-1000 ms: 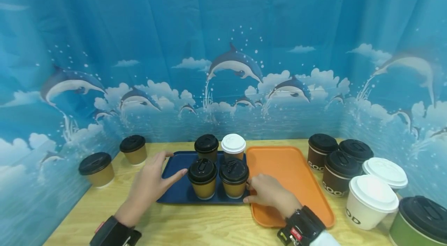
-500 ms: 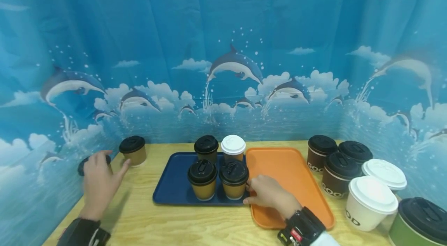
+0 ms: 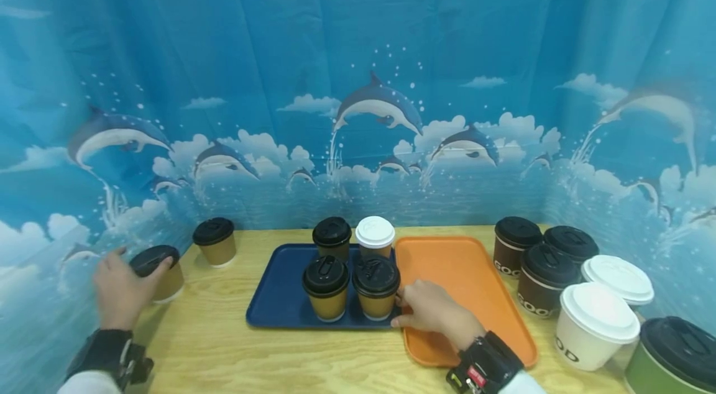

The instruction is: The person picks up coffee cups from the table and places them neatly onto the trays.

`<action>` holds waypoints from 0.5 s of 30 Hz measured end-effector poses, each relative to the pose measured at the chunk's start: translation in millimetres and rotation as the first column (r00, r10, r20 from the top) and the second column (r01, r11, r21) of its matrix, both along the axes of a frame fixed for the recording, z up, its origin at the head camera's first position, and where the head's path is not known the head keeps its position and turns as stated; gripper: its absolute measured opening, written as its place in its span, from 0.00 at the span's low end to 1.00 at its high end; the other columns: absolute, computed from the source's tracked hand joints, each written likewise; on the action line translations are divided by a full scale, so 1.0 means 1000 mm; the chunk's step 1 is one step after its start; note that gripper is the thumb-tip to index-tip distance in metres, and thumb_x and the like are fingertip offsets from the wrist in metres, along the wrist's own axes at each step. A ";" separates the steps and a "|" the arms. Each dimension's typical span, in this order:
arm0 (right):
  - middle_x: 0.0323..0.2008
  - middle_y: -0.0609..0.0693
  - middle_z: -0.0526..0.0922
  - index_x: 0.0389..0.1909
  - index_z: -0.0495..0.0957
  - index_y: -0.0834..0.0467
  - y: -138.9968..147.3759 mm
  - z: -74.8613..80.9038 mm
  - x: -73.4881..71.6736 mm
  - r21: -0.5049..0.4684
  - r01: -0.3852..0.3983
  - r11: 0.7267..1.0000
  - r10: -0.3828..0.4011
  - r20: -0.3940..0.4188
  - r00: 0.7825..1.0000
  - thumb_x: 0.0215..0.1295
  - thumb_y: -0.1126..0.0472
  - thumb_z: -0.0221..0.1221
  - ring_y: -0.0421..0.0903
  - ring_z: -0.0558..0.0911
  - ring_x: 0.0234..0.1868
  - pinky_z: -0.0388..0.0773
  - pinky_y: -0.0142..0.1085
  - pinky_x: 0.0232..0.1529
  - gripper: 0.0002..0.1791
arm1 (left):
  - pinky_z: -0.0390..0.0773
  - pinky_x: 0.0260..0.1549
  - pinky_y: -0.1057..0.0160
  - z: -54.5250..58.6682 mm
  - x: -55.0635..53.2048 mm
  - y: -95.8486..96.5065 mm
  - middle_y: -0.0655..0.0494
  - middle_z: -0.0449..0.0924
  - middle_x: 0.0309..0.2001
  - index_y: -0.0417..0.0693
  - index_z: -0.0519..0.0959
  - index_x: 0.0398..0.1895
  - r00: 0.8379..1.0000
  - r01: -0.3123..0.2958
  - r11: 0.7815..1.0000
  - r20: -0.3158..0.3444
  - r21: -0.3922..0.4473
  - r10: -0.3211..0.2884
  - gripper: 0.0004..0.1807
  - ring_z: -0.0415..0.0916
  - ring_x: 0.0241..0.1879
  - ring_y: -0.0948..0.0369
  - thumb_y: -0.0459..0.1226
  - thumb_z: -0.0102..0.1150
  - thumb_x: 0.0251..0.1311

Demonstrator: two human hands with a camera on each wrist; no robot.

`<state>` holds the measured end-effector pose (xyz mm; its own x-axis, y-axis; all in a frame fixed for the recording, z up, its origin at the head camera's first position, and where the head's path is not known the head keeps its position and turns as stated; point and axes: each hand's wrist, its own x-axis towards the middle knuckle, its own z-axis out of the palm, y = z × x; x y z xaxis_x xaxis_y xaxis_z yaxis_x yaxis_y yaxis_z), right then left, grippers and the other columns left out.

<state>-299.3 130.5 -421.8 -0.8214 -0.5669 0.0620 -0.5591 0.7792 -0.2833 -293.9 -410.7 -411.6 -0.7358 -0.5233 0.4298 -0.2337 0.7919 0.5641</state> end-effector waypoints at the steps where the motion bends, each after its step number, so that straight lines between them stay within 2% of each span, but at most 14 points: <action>1: 0.35 0.50 0.88 0.36 0.87 0.59 0.000 0.000 0.000 -0.004 0.002 1.000 -0.002 0.003 1.000 0.51 0.49 0.76 0.47 0.85 0.36 0.81 0.42 0.37 0.19 | 0.58 0.62 0.29 0.000 -0.001 -0.001 0.14 0.58 0.62 0.19 0.52 0.71 1.000 0.006 1.000 0.009 0.004 -0.006 0.52 0.56 0.62 0.24 0.47 0.68 0.61; 7: 0.35 0.50 0.88 0.33 0.87 0.59 0.001 -0.002 0.000 -0.013 0.008 1.000 -0.008 -0.016 1.000 0.50 0.49 0.77 0.49 0.86 0.36 0.81 0.42 0.37 0.18 | 0.60 0.61 0.28 -0.004 -0.008 -0.001 0.13 0.55 0.62 0.19 0.48 0.72 0.996 0.046 0.998 0.076 0.053 -0.050 0.54 0.56 0.63 0.23 0.50 0.66 0.62; 15: 0.30 0.45 0.86 0.28 0.86 0.57 0.000 0.001 0.001 -0.007 0.013 1.000 -0.013 -0.008 1.000 0.51 0.49 0.77 0.38 0.78 0.29 0.76 0.37 0.31 0.16 | 0.60 0.61 0.28 -0.005 -0.014 0.004 0.13 0.54 0.63 0.20 0.47 0.73 0.996 0.005 0.995 0.087 0.099 -0.014 0.53 0.54 0.63 0.23 0.49 0.65 0.63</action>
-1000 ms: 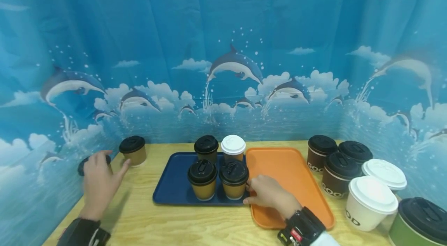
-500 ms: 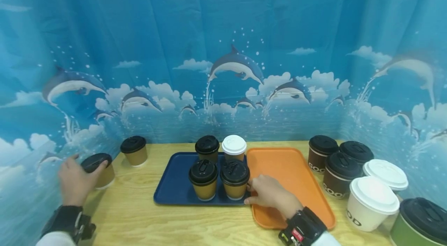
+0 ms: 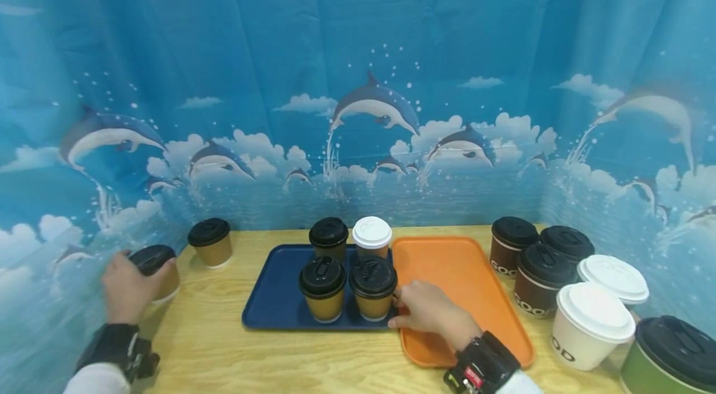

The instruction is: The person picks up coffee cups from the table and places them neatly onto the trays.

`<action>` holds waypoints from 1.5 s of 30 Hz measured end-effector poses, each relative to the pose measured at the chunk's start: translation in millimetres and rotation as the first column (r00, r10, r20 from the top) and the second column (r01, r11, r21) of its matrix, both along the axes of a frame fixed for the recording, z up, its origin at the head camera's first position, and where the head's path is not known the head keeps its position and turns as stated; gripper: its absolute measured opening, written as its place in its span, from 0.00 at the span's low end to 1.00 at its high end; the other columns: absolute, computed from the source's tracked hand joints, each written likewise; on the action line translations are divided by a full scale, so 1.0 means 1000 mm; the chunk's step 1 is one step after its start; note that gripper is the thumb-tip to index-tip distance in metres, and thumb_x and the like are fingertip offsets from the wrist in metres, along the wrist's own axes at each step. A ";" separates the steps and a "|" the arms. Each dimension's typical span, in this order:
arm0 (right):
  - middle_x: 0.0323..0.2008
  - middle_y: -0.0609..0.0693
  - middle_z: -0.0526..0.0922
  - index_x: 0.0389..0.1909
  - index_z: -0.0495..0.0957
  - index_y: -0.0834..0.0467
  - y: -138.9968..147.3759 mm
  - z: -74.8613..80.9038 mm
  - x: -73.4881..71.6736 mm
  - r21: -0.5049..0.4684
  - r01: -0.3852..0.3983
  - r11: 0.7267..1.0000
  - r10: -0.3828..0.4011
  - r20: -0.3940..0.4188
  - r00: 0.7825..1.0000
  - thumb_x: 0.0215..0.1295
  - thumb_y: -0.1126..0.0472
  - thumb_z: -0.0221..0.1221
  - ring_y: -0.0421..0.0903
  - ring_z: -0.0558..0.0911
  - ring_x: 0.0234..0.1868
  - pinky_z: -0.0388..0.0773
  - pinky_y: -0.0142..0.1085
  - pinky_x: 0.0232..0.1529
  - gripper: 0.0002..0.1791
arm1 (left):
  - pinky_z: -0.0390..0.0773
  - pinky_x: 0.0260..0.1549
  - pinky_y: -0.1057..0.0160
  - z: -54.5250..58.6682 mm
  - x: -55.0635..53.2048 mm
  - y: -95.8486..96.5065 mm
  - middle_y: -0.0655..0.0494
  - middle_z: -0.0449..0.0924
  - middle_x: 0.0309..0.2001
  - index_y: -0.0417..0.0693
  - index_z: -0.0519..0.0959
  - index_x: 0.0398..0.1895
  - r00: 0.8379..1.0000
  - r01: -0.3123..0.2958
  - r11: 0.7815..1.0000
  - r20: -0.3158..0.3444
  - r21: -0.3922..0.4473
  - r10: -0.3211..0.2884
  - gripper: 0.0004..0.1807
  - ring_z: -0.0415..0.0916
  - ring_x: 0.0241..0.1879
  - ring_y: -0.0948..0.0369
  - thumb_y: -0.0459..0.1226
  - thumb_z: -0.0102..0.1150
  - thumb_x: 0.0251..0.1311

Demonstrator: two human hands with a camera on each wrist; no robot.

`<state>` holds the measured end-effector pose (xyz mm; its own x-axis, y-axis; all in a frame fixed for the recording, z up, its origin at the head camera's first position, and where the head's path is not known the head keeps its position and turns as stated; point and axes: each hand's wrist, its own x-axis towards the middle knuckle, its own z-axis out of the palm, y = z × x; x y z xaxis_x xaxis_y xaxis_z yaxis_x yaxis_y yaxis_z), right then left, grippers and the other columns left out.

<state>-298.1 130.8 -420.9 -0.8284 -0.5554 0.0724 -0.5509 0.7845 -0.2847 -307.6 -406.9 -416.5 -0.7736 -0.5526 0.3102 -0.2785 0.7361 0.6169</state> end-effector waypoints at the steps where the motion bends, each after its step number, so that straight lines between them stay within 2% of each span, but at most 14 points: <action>1: 0.30 0.44 0.85 0.28 0.86 0.57 0.000 0.000 0.000 0.000 -0.001 1.000 0.001 0.000 1.000 0.51 0.49 0.77 0.38 0.77 0.29 0.76 0.37 0.31 0.16 | 0.61 0.61 0.28 0.000 0.000 0.001 0.13 0.55 0.62 0.20 0.48 0.73 1.000 -0.003 1.000 -0.004 -0.006 0.003 0.53 0.55 0.63 0.23 0.48 0.66 0.62; 6: 0.25 0.43 0.80 0.27 0.83 0.57 -0.002 -0.001 0.001 0.000 -0.012 1.000 0.012 -0.018 1.000 0.51 0.50 0.77 0.38 0.72 0.25 0.72 0.37 0.29 0.16 | 0.64 0.58 0.28 0.002 0.005 0.003 0.13 0.58 0.59 0.20 0.51 0.71 1.000 0.004 0.999 -0.029 -0.042 -0.006 0.53 0.58 0.60 0.23 0.48 0.69 0.59; 14: 0.24 0.44 0.79 0.29 0.83 0.58 -0.001 0.000 0.001 -0.008 -0.019 1.000 0.018 -0.036 0.999 0.50 0.51 0.77 0.39 0.69 0.24 0.68 0.37 0.27 0.17 | 0.63 0.56 0.30 0.006 0.019 0.014 0.17 0.62 0.57 0.21 0.57 0.67 0.992 0.034 0.994 -0.120 -0.103 -0.046 0.50 0.61 0.57 0.26 0.48 0.71 0.57; 17: 0.24 0.43 0.79 0.29 0.83 0.58 0.000 0.001 0.001 0.002 -0.018 1.000 0.018 -0.047 0.999 0.50 0.51 0.77 0.39 0.68 0.23 0.67 0.37 0.27 0.17 | 0.63 0.56 0.30 0.010 0.024 0.022 0.18 0.63 0.57 0.21 0.59 0.67 0.986 0.045 0.993 -0.154 -0.112 -0.062 0.50 0.62 0.57 0.27 0.49 0.72 0.56; 22: 0.20 0.41 0.72 0.25 0.80 0.56 -0.002 0.003 0.002 0.011 -0.031 0.999 0.031 -0.056 0.998 0.51 0.51 0.77 0.38 0.65 0.22 0.64 0.36 0.26 0.17 | 0.63 0.56 0.30 0.018 0.031 0.034 0.19 0.64 0.58 0.22 0.59 0.67 0.980 0.058 0.991 -0.180 -0.120 -0.079 0.50 0.63 0.57 0.28 0.52 0.71 0.57; 26: 0.17 0.41 0.64 0.21 0.74 0.54 -0.003 0.004 0.003 0.015 -0.032 0.999 0.033 -0.049 0.998 0.52 0.50 0.76 0.38 0.62 0.21 0.61 0.35 0.26 0.20 | 0.62 0.57 0.30 0.023 0.035 0.045 0.20 0.66 0.56 0.22 0.62 0.66 0.973 0.061 0.981 -0.206 -0.182 -0.099 0.49 0.64 0.56 0.29 0.51 0.72 0.55; 31: 0.17 0.41 0.64 0.21 0.75 0.55 -0.002 0.003 0.004 0.022 -0.020 1.000 0.021 -0.040 0.999 0.52 0.50 0.76 0.39 0.62 0.21 0.61 0.36 0.26 0.20 | 0.64 0.55 0.31 0.030 0.035 0.065 0.21 0.68 0.55 0.24 0.65 0.64 0.958 0.100 0.966 -0.237 -0.239 -0.158 0.48 0.65 0.55 0.29 0.51 0.74 0.53; 34: 0.17 0.41 0.64 0.22 0.75 0.55 -0.003 0.002 0.003 0.024 -0.017 1.000 0.018 -0.035 0.999 0.52 0.50 0.76 0.38 0.62 0.21 0.61 0.35 0.26 0.20 | 0.64 0.55 0.32 0.035 0.034 0.078 0.23 0.69 0.54 0.25 0.67 0.63 0.938 0.140 0.955 -0.273 -0.260 -0.212 0.47 0.66 0.54 0.30 0.51 0.75 0.52; 38: 0.17 0.40 0.61 0.20 0.73 0.53 -0.003 0.002 0.002 0.025 -0.010 1.000 0.011 -0.025 1.000 0.53 0.50 0.76 0.38 0.61 0.20 0.59 0.34 0.26 0.21 | 0.66 0.52 0.31 0.038 0.028 0.094 0.25 0.72 0.52 0.25 0.70 0.59 0.892 0.204 0.922 -0.327 -0.328 -0.313 0.44 0.69 0.51 0.31 0.49 0.78 0.48; 41: 0.16 0.40 0.60 0.19 0.71 0.52 -0.004 0.001 0.002 0.025 -0.008 1.000 0.008 -0.013 1.000 0.54 0.49 0.75 0.37 0.60 0.20 0.58 0.33 0.25 0.22 | 0.66 0.52 0.30 0.037 0.023 0.108 0.25 0.72 0.51 0.26 0.70 0.58 0.865 0.254 0.902 -0.336 -0.350 -0.373 0.43 0.69 0.52 0.30 0.48 0.78 0.48; 45: 0.16 0.40 0.60 0.19 0.71 0.52 -0.004 0.000 0.002 0.023 -0.012 1.000 0.012 0.001 1.000 0.54 0.49 0.75 0.37 0.60 0.20 0.58 0.33 0.25 0.22 | 0.67 0.52 0.30 0.033 0.013 0.126 0.26 0.72 0.52 0.28 0.69 0.59 0.843 0.309 0.883 -0.329 -0.352 -0.426 0.42 0.69 0.53 0.31 0.48 0.78 0.49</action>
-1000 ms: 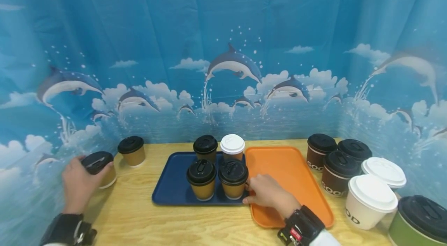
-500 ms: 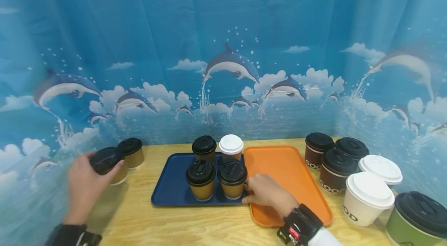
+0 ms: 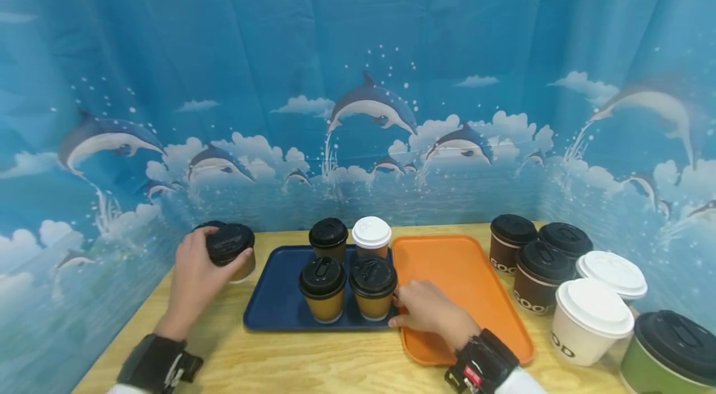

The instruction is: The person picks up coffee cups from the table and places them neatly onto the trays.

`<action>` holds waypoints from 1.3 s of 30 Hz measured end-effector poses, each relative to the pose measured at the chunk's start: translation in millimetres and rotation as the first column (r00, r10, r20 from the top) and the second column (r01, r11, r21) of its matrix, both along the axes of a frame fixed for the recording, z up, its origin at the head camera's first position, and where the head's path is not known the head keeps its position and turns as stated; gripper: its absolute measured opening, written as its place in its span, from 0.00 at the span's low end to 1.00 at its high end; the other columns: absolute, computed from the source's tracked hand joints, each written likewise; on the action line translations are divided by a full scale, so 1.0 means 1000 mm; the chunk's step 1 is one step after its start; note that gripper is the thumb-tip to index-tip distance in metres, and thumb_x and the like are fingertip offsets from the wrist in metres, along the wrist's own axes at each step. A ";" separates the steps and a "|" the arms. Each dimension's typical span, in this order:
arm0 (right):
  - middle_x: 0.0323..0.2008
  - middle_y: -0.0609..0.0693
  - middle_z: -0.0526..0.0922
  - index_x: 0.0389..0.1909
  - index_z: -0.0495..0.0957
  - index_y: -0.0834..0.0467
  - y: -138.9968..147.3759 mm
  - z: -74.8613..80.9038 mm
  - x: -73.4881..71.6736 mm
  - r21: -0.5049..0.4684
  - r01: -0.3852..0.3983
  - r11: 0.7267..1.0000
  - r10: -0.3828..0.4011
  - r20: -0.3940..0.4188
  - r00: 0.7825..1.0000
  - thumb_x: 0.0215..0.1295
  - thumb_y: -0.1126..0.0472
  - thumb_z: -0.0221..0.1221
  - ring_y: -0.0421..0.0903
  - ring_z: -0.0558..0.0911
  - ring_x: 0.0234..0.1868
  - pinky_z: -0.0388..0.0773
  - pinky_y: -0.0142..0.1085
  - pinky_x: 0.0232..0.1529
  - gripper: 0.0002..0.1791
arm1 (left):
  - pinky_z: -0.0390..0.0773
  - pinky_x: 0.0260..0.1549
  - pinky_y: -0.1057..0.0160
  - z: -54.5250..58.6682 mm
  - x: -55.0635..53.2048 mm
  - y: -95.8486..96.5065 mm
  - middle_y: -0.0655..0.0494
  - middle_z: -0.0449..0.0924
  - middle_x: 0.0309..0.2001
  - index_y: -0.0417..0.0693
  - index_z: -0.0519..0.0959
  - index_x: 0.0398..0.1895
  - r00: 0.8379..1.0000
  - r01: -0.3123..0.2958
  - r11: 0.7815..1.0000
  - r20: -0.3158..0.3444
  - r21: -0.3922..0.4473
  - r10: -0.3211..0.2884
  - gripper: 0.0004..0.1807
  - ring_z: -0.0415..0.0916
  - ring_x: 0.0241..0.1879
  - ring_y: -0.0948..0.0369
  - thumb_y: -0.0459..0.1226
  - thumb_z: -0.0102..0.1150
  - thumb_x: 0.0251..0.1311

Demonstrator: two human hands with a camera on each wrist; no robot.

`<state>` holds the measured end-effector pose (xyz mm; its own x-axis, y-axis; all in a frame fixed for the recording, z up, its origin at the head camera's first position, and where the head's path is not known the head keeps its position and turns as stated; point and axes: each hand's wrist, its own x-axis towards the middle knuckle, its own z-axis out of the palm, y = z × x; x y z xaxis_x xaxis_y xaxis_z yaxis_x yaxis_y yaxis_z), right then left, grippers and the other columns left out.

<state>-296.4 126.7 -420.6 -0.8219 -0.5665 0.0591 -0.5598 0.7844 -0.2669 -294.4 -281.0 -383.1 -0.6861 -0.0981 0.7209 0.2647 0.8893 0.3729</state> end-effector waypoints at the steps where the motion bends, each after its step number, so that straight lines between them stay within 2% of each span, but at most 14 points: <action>1: 0.16 0.40 0.60 0.19 0.71 0.51 0.000 0.000 0.000 0.000 -0.001 1.000 0.001 0.001 1.000 0.54 0.49 0.75 0.37 0.60 0.20 0.58 0.33 0.25 0.21 | 0.67 0.52 0.30 -0.001 -0.003 0.004 0.27 0.72 0.52 0.28 0.70 0.59 1.000 0.012 1.000 0.001 -0.001 -0.012 0.42 0.69 0.53 0.31 0.48 0.78 0.50; 7: 0.17 0.39 0.61 0.19 0.71 0.51 0.002 0.000 0.001 0.005 -0.020 1.000 0.020 -0.017 1.000 0.55 0.49 0.75 0.37 0.60 0.20 0.59 0.33 0.25 0.22 | 0.68 0.53 0.32 -0.009 -0.023 0.022 0.28 0.72 0.52 0.30 0.70 0.59 0.998 0.041 0.999 0.041 -0.003 -0.041 0.41 0.69 0.53 0.32 0.50 0.76 0.52; 11: 0.17 0.39 0.61 0.20 0.72 0.51 0.001 0.001 0.000 0.010 -0.025 1.000 0.025 -0.024 0.999 0.55 0.49 0.74 0.37 0.60 0.20 0.59 0.34 0.26 0.20 | 0.67 0.54 0.32 -0.011 -0.035 0.032 0.28 0.71 0.54 0.30 0.70 0.60 0.994 0.050 0.998 0.101 0.029 -0.053 0.41 0.68 0.56 0.32 0.51 0.75 0.54; 15: 0.17 0.39 0.61 0.19 0.71 0.51 0.001 0.002 0.000 0.012 -0.025 1.000 0.025 -0.036 0.999 0.55 0.49 0.74 0.37 0.60 0.20 0.59 0.33 0.25 0.21 | 0.67 0.56 0.33 -0.013 -0.046 0.042 0.28 0.69 0.56 0.31 0.68 0.61 0.983 0.044 0.997 0.175 0.064 -0.055 0.41 0.66 0.58 0.32 0.52 0.72 0.57; 20: 0.16 0.39 0.60 0.17 0.69 0.52 0.002 0.000 0.000 0.008 -0.027 1.000 0.027 -0.052 0.998 0.54 0.48 0.75 0.36 0.59 0.19 0.58 0.33 0.25 0.23 | 0.68 0.57 0.34 -0.016 -0.059 0.053 0.27 0.67 0.58 0.31 0.67 0.62 0.969 0.045 0.996 0.238 0.082 -0.063 0.41 0.66 0.58 0.33 0.52 0.71 0.59; 30: 0.16 0.39 0.60 0.16 0.68 0.52 0.004 -0.001 0.000 -0.026 -0.048 0.998 0.047 -0.062 0.997 0.54 0.50 0.75 0.36 0.58 0.19 0.56 0.32 0.24 0.24 | 0.71 0.54 0.35 -0.024 -0.076 0.056 0.27 0.67 0.54 0.30 0.67 0.61 0.974 0.019 0.996 0.222 0.082 -0.036 0.40 0.68 0.55 0.34 0.50 0.72 0.59; 36: 0.16 0.39 0.60 0.19 0.71 0.52 0.004 -0.002 0.000 -0.003 -0.052 0.999 0.051 -0.058 0.997 0.54 0.49 0.75 0.36 0.59 0.19 0.58 0.32 0.24 0.21 | 0.71 0.56 0.34 -0.030 -0.081 0.054 0.25 0.66 0.56 0.29 0.66 0.62 0.966 0.000 0.995 0.259 0.096 -0.025 0.41 0.68 0.57 0.32 0.51 0.71 0.59; 39: 0.16 0.39 0.59 0.19 0.71 0.52 0.003 -0.002 -0.001 -0.003 -0.043 0.999 0.043 -0.053 0.998 0.54 0.48 0.75 0.36 0.58 0.19 0.57 0.32 0.24 0.22 | 0.70 0.56 0.34 -0.030 -0.083 0.054 0.25 0.67 0.56 0.30 0.66 0.62 0.966 0.005 0.996 0.255 0.086 -0.027 0.41 0.68 0.56 0.32 0.52 0.70 0.59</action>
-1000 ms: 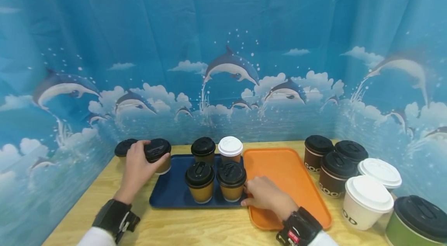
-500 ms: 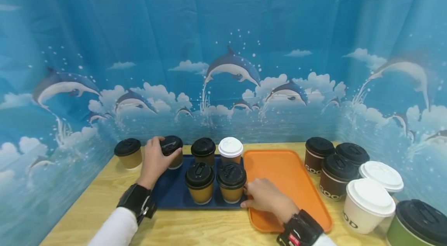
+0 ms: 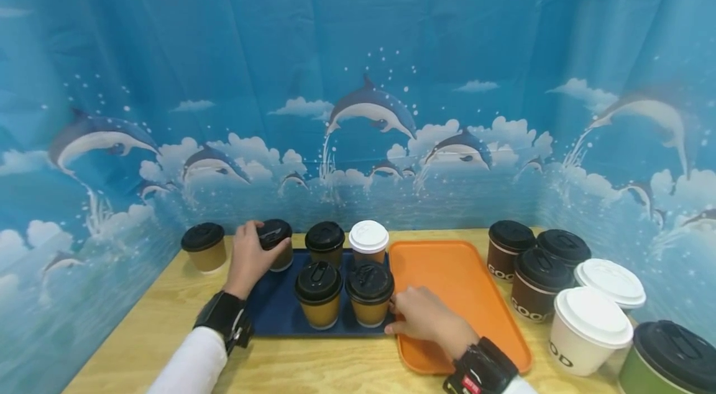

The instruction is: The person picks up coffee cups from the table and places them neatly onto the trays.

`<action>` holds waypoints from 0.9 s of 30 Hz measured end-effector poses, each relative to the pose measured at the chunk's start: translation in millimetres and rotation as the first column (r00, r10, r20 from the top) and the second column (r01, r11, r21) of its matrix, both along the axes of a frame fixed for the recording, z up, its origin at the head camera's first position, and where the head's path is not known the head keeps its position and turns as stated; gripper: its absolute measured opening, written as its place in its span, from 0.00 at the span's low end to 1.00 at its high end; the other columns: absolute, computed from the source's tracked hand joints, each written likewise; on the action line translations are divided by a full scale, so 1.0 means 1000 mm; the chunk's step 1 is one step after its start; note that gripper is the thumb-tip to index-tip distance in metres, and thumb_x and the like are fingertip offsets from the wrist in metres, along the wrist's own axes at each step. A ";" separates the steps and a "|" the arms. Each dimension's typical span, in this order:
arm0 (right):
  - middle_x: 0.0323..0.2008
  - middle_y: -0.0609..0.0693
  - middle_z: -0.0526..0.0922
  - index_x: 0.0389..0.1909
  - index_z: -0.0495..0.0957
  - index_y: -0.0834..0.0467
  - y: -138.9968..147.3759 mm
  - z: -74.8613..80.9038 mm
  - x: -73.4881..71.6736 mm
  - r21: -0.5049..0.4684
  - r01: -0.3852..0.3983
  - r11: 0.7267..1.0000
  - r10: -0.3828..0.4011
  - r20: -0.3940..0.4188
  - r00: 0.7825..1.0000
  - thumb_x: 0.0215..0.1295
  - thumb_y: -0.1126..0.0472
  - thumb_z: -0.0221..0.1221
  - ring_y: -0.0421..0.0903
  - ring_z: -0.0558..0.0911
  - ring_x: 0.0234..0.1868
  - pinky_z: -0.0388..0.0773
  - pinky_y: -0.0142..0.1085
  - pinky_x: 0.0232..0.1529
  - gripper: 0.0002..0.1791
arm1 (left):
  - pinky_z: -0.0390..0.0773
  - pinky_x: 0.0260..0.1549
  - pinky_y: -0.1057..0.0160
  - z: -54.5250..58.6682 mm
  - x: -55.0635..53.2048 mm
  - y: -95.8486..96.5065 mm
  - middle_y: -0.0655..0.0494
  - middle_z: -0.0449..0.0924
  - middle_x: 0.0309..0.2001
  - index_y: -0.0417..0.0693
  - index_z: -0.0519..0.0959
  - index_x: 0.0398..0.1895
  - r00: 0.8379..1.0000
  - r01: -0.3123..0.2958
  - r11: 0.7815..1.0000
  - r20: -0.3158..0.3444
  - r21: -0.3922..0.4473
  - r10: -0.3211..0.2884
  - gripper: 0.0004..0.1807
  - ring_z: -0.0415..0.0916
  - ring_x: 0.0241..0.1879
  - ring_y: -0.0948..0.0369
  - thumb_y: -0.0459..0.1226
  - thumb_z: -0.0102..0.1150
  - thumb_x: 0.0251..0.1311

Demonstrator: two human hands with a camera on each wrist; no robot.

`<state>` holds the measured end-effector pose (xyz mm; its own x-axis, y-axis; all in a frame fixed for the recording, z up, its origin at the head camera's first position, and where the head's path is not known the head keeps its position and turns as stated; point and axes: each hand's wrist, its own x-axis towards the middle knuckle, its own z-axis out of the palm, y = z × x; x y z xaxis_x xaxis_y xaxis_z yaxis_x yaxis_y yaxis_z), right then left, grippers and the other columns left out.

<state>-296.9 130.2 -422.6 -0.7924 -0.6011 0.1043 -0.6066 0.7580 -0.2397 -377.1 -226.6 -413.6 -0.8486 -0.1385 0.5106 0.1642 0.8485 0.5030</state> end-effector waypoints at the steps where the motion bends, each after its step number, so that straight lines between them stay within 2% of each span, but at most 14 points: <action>1: 0.16 0.39 0.58 0.18 0.70 0.51 0.000 0.000 0.000 0.000 0.002 1.000 -0.002 -0.001 1.000 0.54 0.48 0.75 0.36 0.58 0.19 0.57 0.32 0.24 0.22 | 0.70 0.56 0.34 0.000 -0.001 0.000 0.25 0.67 0.56 0.30 0.66 0.62 1.000 0.001 1.000 -0.003 -0.002 -0.001 0.41 0.68 0.56 0.33 0.52 0.70 0.59; 6: 0.16 0.39 0.59 0.17 0.70 0.52 0.000 0.001 0.001 -0.006 0.001 1.000 -0.001 -0.011 1.000 0.54 0.49 0.75 0.36 0.58 0.19 0.58 0.33 0.24 0.23 | 0.72 0.53 0.34 -0.003 -0.003 0.000 0.26 0.69 0.54 0.30 0.67 0.60 0.999 0.012 1.000 -0.032 -0.024 -0.012 0.40 0.70 0.54 0.32 0.51 0.72 0.58; 13: 0.16 0.39 0.59 0.19 0.72 0.51 0.000 0.000 0.000 0.007 -0.004 1.000 0.004 -0.005 1.000 0.55 0.48 0.74 0.36 0.59 0.19 0.59 0.33 0.24 0.21 | 0.75 0.51 0.37 -0.010 -0.007 -0.002 0.27 0.70 0.53 0.30 0.67 0.60 1.000 0.030 0.999 -0.004 -0.030 -0.030 0.40 0.72 0.53 0.32 0.51 0.72 0.58; 20: 0.17 0.39 0.64 0.20 0.76 0.52 0.001 0.000 -0.001 -0.008 -0.005 1.000 0.004 -0.016 1.000 0.54 0.50 0.75 0.35 0.60 0.20 0.59 0.32 0.24 0.18 | 0.74 0.52 0.37 -0.007 -0.009 0.001 0.26 0.70 0.54 0.29 0.66 0.61 0.999 0.043 0.999 0.000 -0.020 -0.043 0.41 0.72 0.54 0.33 0.51 0.71 0.59; 27: 0.17 0.39 0.59 0.19 0.72 0.51 -0.001 0.001 0.001 0.007 -0.003 1.000 0.003 -0.003 1.000 0.55 0.48 0.74 0.36 0.59 0.20 0.59 0.33 0.24 0.21 | 0.74 0.54 0.37 -0.007 -0.008 0.002 0.27 0.68 0.56 0.30 0.65 0.63 0.998 0.042 0.999 0.043 0.002 -0.042 0.40 0.70 0.56 0.33 0.49 0.70 0.60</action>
